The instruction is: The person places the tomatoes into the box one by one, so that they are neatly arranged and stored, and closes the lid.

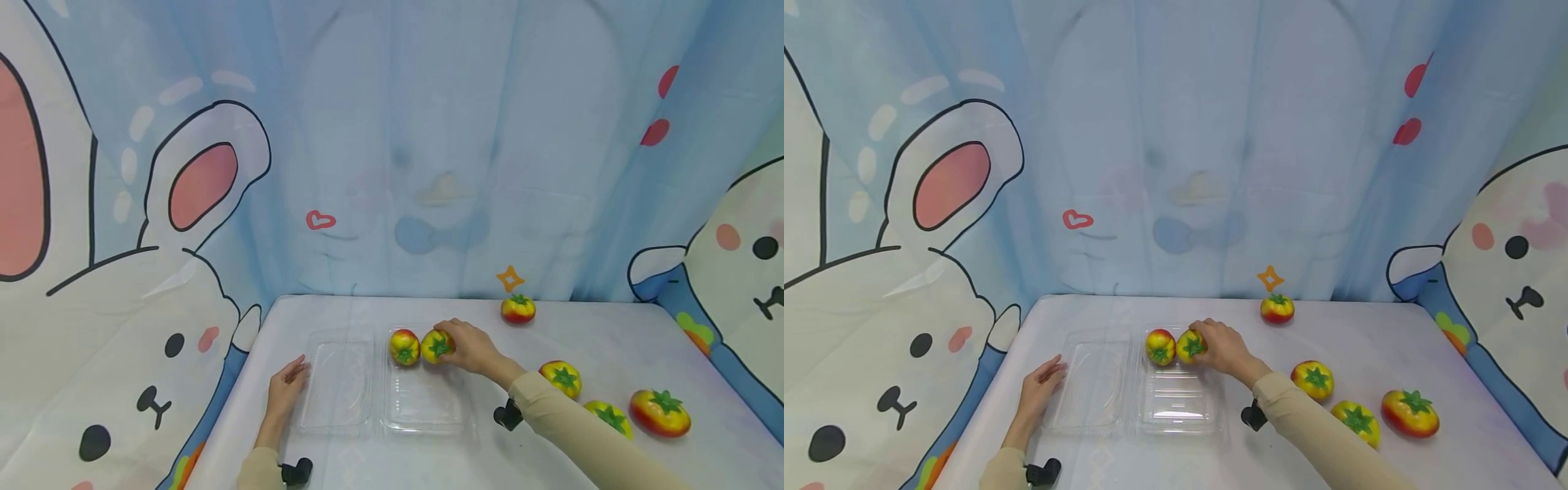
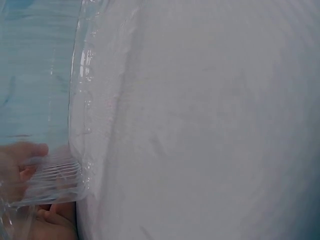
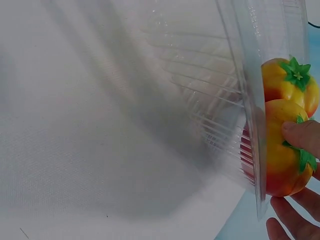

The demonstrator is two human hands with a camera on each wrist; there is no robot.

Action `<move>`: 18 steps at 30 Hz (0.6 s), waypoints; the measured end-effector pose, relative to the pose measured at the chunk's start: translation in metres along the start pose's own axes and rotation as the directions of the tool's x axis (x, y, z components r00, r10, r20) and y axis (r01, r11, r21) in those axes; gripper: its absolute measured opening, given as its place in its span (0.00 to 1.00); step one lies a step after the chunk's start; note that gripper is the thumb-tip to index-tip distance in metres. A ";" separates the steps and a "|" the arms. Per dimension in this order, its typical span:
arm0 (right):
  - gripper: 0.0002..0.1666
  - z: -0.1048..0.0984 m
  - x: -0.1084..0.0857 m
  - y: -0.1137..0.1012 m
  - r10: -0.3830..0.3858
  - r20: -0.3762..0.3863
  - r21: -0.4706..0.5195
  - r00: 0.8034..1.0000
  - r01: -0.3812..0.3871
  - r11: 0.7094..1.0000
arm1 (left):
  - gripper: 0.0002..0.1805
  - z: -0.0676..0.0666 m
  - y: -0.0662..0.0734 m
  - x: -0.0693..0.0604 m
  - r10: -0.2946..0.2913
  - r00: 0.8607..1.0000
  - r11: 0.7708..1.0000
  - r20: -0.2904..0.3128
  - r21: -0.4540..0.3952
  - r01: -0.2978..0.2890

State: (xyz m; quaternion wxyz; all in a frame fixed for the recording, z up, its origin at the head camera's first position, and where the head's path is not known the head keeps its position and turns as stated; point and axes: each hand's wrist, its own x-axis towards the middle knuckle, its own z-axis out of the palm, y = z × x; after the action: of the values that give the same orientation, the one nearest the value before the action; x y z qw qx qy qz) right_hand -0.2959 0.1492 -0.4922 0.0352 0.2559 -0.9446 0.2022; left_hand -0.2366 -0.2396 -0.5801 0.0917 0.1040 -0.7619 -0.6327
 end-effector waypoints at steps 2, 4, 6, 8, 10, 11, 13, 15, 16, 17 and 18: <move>0.34 0.001 0.002 0.000 -0.001 0.002 0.010 1.000 0.001 1.000 | 0.22 -0.001 0.001 0.000 0.002 1.000 1.000 0.001 0.003 -0.002; 0.34 0.002 0.004 0.001 0.000 0.001 0.014 1.000 0.000 1.000 | 0.22 -0.001 0.001 -0.001 -0.002 1.000 1.000 0.006 0.000 0.002; 0.34 0.003 0.005 0.002 0.008 0.003 0.018 1.000 -0.008 1.000 | 0.22 -0.001 0.000 -0.001 -0.003 1.000 1.000 0.010 0.001 0.003; 0.34 0.004 0.006 0.002 0.016 0.005 0.022 1.000 -0.016 1.000 | 0.22 -0.001 0.000 -0.002 -0.004 1.000 1.000 0.011 0.002 0.004; 0.34 0.004 0.007 0.003 0.020 0.002 0.021 1.000 -0.021 1.000 | 0.22 -0.001 0.001 -0.001 -0.004 1.000 1.000 0.012 0.001 0.004; 0.34 0.005 0.008 0.003 0.024 0.001 0.020 1.000 -0.024 1.000 | 0.22 -0.001 0.001 -0.001 -0.005 1.000 1.000 0.011 -0.002 0.005; 0.34 0.006 0.009 0.004 0.032 -0.003 0.024 0.999 -0.032 0.999 | 0.22 -0.001 0.001 0.000 -0.006 1.000 1.000 0.011 -0.006 0.006; 0.34 0.007 0.010 0.003 0.042 -0.005 0.030 0.999 -0.042 0.999 | 0.22 0.000 0.000 0.001 -0.010 1.000 1.000 0.008 -0.014 0.010; 0.34 0.007 0.010 0.003 0.045 -0.005 0.032 0.999 -0.045 0.998 | 0.22 0.000 -0.001 0.001 -0.012 1.000 1.000 0.006 -0.015 0.012; 0.34 0.008 0.010 0.003 0.050 -0.004 0.033 0.999 -0.050 0.998 | 0.22 0.000 -0.001 0.001 -0.013 1.000 1.000 0.004 -0.016 0.013; 0.34 0.008 0.010 0.003 0.056 -0.003 0.034 0.998 -0.055 0.998 | 0.22 0.000 -0.002 0.001 -0.014 1.000 1.000 0.001 -0.015 0.014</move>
State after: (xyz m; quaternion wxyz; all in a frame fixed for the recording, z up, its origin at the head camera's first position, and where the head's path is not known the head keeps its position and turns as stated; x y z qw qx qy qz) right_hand -0.3056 0.1434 -0.4991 0.0272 0.2298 -0.9478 0.2196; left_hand -0.2379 -0.2404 -0.5816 0.0876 0.1082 -0.7564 -0.6391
